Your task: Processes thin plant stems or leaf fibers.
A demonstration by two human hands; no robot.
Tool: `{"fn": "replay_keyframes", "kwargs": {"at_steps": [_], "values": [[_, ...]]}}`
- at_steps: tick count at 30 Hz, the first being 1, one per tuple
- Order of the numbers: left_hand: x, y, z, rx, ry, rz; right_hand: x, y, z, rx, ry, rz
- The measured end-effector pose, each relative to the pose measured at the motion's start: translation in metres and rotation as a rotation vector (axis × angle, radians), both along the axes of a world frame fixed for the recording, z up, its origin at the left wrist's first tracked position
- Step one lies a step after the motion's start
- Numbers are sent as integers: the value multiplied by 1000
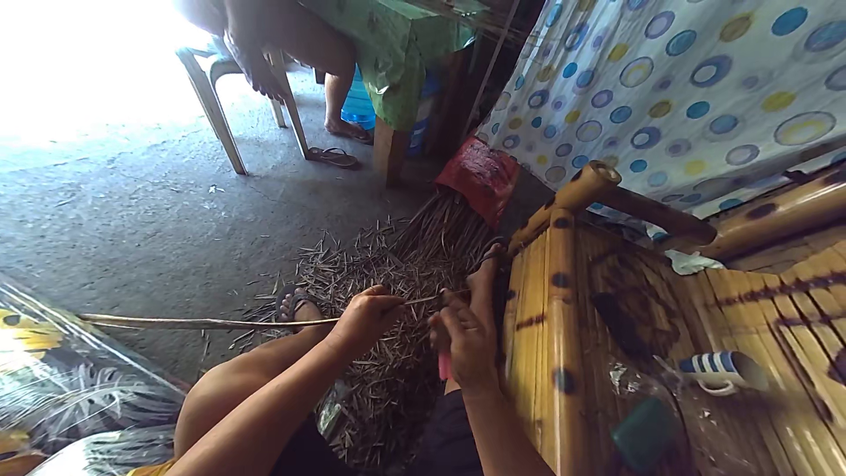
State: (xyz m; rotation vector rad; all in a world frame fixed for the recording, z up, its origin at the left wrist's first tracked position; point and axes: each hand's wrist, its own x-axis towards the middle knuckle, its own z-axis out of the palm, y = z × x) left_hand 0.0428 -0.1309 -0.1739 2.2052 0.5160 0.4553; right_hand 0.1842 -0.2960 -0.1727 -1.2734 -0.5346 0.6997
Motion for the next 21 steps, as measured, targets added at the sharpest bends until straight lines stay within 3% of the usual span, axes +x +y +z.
{"fn": "replay_keyframes", "kwargs": {"at_steps": [3, 8, 13, 21], "values": [[-1, 0, -1, 5, -21, -7, -11, 2, -2, -40, 98, -2], [0, 2, 2, 8, -2, -4, 18, -2, 9, 7, 84, -136], [4, 2, 7, 19, -44, -32, 7, -1, 24, -53, 86, 4], [0, 2, 21, 57, -176, -51, 0, 2, 68, 60, -51, -31]]}}
